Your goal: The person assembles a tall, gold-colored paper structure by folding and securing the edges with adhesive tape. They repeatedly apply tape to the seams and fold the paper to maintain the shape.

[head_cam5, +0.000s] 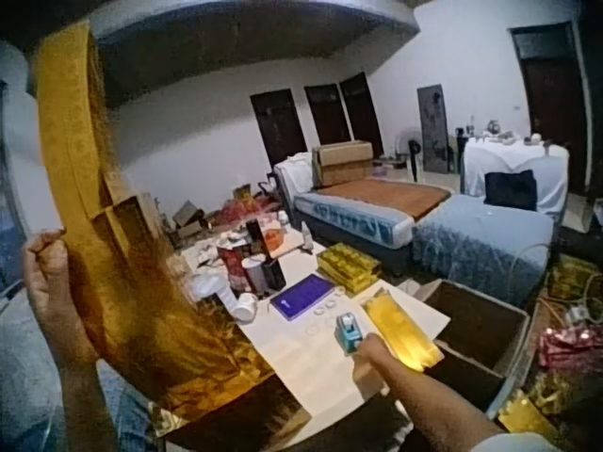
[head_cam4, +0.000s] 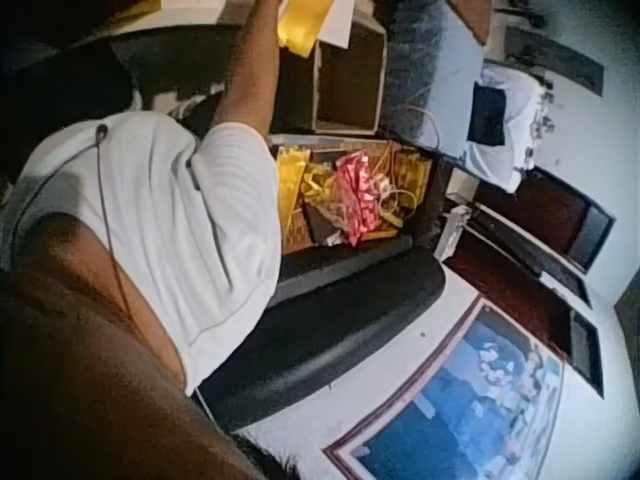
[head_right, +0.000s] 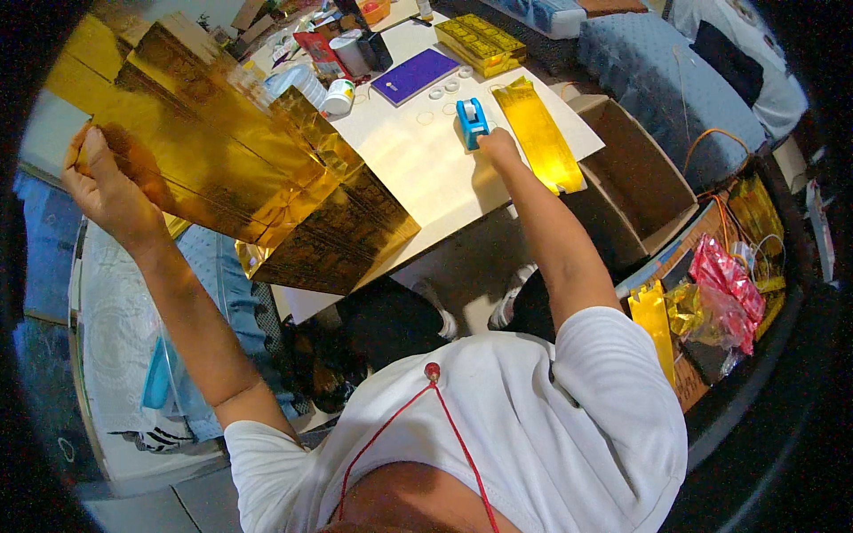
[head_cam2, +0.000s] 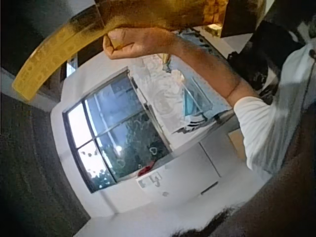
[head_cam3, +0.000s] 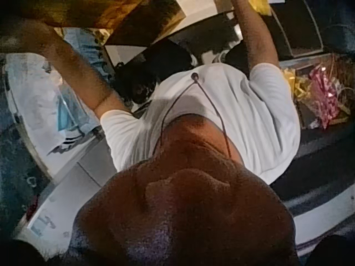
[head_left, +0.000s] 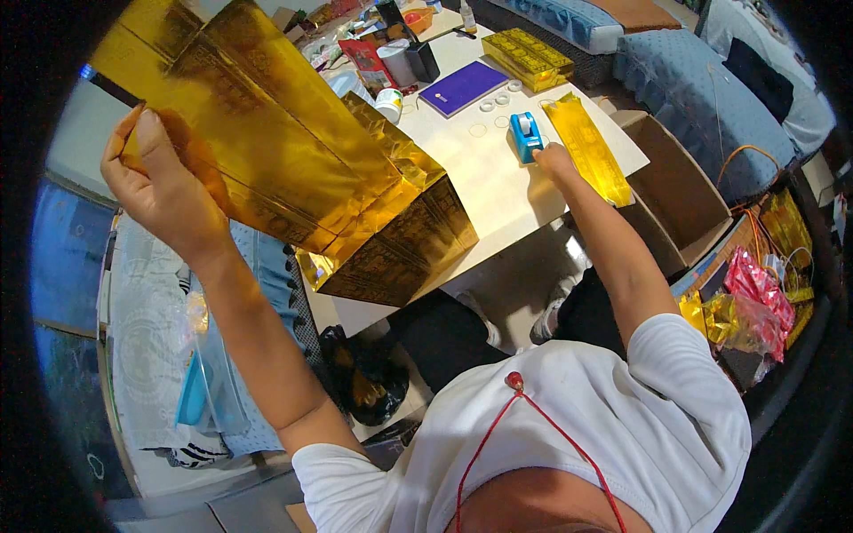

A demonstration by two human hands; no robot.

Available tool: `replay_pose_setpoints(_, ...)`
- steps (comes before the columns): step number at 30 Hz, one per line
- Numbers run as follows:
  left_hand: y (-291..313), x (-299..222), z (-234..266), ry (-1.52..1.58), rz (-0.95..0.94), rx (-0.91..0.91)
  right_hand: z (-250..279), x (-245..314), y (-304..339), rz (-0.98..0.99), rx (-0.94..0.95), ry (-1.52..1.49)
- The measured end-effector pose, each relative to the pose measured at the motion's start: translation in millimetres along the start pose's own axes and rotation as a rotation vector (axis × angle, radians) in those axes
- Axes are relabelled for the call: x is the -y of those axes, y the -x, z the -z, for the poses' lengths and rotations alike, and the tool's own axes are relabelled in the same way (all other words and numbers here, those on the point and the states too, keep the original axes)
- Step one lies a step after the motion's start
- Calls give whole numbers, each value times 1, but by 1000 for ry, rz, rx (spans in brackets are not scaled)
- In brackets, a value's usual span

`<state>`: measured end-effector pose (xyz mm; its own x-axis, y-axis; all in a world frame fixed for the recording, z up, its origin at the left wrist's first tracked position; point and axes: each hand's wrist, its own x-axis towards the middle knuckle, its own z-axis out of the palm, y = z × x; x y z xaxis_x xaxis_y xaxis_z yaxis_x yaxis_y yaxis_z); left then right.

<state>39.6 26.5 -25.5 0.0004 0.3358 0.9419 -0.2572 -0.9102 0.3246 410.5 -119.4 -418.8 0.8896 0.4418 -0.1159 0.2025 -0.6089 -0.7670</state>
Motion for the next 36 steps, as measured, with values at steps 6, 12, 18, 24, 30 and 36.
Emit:
replay_pose_setpoints(6, 8, -9, 0, -280, -154, -58, 2, -19, -2, 61, -78, -246)
replay_pose_setpoints(12, 104, -72, -26, -207, -465, 39, 17, -8, 34, 130, -150, -315)
replay_pose_setpoints(18, 278, -35, -150, 182, 588, 561, 15, -16, 39, 108, -61, -471)
replay_pose_setpoints(24, 376, 73, -232, -107, 733, 548, 19, -17, 32, 85, -38, -556)
replay_pose_setpoints(30, 387, 109, -262, -201, 747, 537, 14, -9, 32, 139, -62, -556)
replay_pose_setpoints(36, 394, 112, -257, -188, 701, 556, 27, 7, 36, 112, -52, -527)
